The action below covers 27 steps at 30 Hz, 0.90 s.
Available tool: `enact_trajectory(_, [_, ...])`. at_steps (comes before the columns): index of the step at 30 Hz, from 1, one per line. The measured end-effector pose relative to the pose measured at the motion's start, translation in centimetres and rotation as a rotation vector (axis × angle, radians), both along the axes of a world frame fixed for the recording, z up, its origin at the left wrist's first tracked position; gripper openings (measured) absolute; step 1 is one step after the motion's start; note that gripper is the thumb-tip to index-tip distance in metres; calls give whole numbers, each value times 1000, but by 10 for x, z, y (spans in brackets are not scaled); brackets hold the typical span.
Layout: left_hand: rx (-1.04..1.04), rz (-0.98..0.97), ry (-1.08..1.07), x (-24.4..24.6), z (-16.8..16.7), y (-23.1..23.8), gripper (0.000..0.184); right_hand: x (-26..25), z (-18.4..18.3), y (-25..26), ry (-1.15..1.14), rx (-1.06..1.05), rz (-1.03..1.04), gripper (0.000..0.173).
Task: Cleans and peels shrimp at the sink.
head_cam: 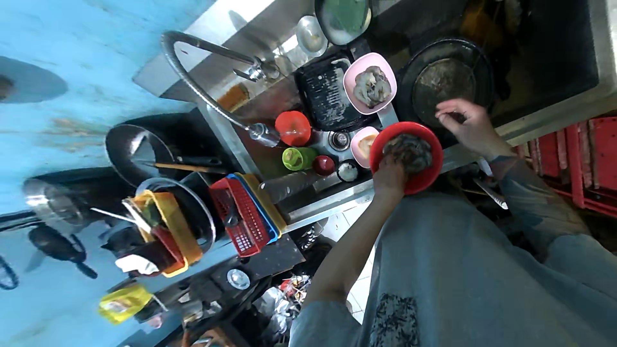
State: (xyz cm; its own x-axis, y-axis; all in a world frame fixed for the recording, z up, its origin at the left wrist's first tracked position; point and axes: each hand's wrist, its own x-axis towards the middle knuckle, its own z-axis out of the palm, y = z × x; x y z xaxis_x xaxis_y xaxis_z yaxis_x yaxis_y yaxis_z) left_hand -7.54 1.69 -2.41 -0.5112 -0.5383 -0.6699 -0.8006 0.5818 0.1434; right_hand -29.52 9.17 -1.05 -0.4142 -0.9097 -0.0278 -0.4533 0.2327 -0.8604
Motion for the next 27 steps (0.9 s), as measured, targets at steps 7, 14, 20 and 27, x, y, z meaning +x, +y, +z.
enact_trajectory(7, [-15, 8, -89, -4, 2, 1, 33, 29, -48, 3, 190, -63, 337, 23])
enact_trajectory(14, [71, 24, 73, 15, -2, -12, 39, 50, -34, 8, 438, 124, 580, 28])
enact_trajectory(20, [85, 41, 502, 44, 5, -20, 21, 74, -38, 12, 540, 181, 657, 37])
enact_trajectory(27, [174, 221, 664, 48, 12, -26, 25, 74, -38, 5, 401, 124, 518, 20])
